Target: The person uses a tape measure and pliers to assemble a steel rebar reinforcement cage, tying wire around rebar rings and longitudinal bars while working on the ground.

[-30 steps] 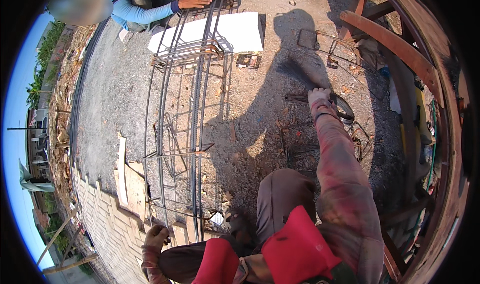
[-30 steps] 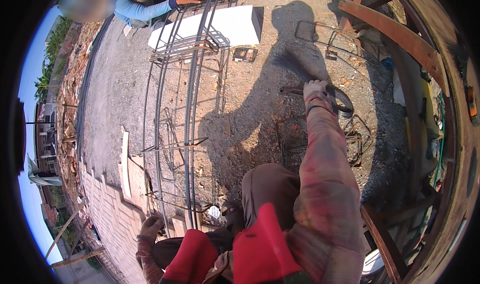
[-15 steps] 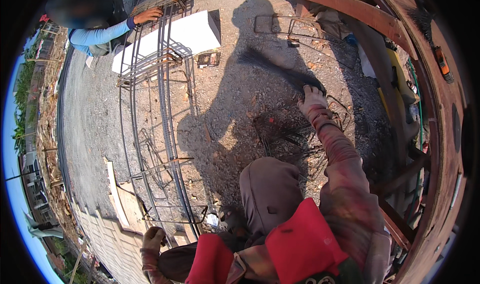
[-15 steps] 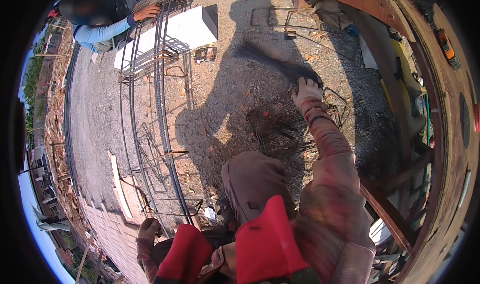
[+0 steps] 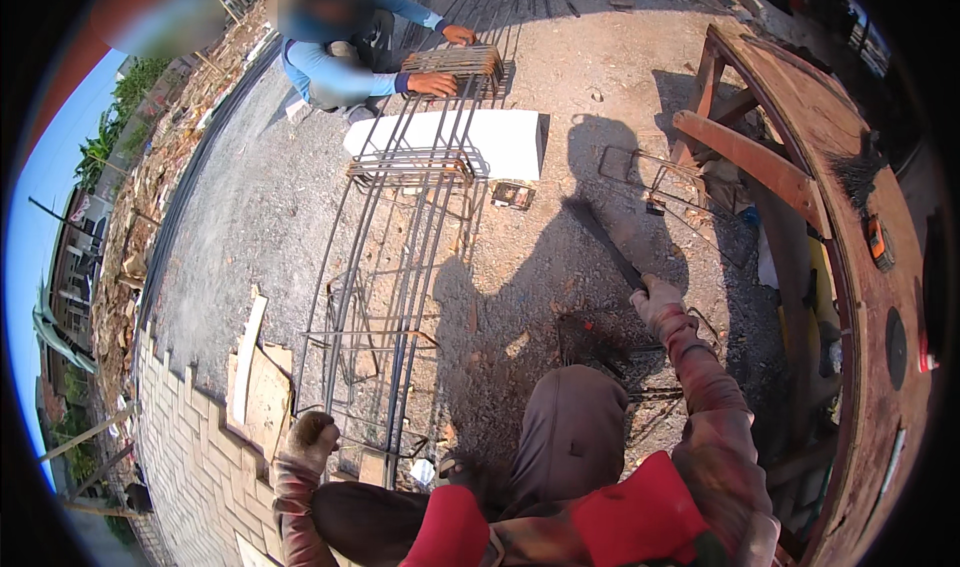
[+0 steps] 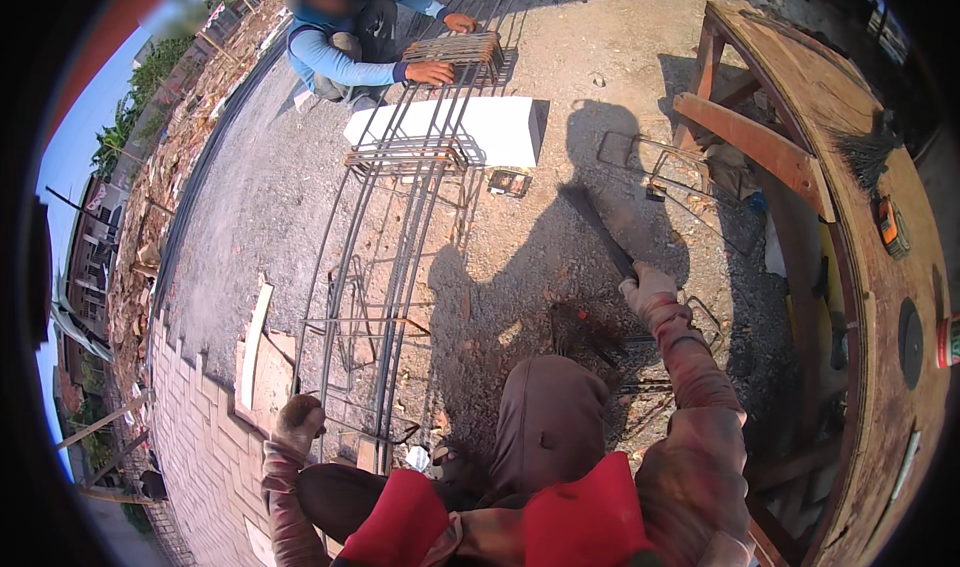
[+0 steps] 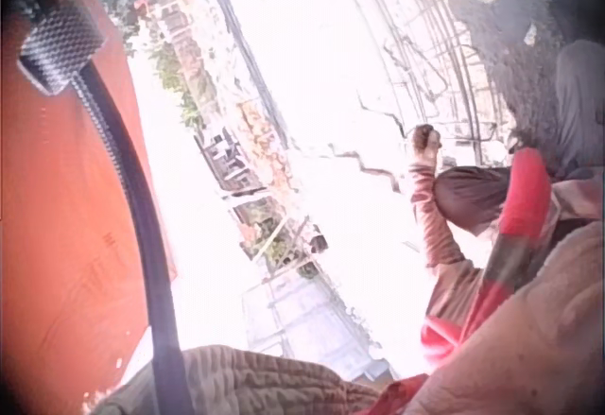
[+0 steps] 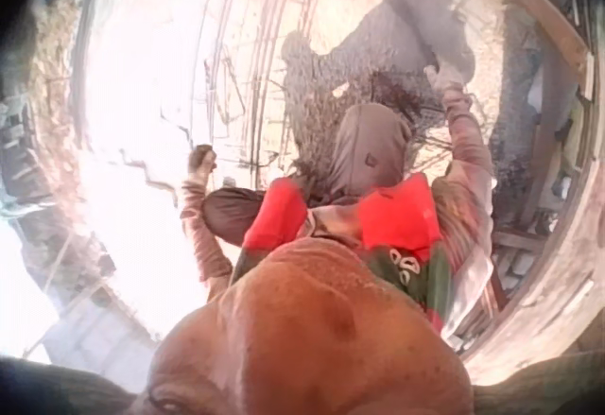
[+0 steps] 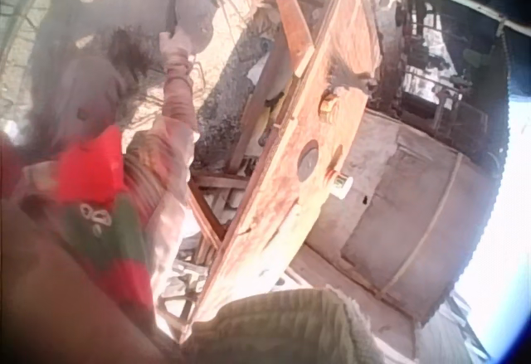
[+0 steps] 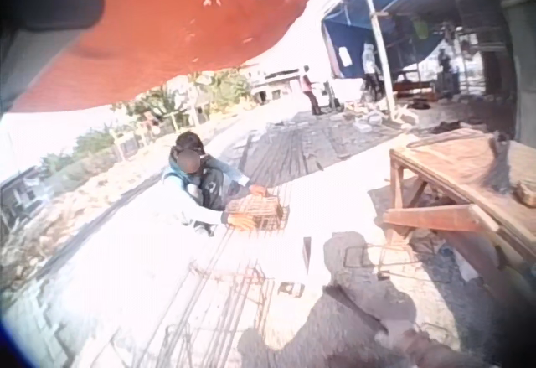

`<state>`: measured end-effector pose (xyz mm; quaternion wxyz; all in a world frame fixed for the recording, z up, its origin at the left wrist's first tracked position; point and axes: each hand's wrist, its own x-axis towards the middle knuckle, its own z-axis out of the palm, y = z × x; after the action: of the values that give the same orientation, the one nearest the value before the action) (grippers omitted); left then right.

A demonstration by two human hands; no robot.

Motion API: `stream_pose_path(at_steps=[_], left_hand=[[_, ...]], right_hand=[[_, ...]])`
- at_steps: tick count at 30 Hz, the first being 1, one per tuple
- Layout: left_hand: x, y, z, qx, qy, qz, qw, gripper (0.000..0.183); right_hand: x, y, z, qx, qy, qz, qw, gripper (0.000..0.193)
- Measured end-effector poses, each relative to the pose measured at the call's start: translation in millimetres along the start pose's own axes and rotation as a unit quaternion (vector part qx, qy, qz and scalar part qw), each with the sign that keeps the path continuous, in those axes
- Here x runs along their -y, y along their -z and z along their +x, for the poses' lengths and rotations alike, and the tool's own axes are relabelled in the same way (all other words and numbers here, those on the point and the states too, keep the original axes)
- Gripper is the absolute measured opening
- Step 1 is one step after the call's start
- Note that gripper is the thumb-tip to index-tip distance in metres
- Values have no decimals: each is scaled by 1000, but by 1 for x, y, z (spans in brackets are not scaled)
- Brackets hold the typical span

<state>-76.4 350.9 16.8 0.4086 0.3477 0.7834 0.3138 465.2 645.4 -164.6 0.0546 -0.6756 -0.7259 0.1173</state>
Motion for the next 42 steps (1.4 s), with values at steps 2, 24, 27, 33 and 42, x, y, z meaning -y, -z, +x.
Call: stream_pose_path(at_steps=[2,24,27,33,42], left_hand=[[-20,-15,11,25,-89,-39,995,18],[-127,-200,46,215,-256,-389,859,48],[-125,-177,44,240,-194,-449,838,45],[-140,-134,27,322,-288,-451,781,61],[-133,-138,31,362,-316,-447,754,76]], right_hand=[[21,7,5,-65,9,173,983,28],[263,137,-106,151,66,572,804,43],[279,139,-113,142,162,548,809,25],[301,169,-134,115,241,435,860,39],[295,163,-144,51,239,490,837,33]])
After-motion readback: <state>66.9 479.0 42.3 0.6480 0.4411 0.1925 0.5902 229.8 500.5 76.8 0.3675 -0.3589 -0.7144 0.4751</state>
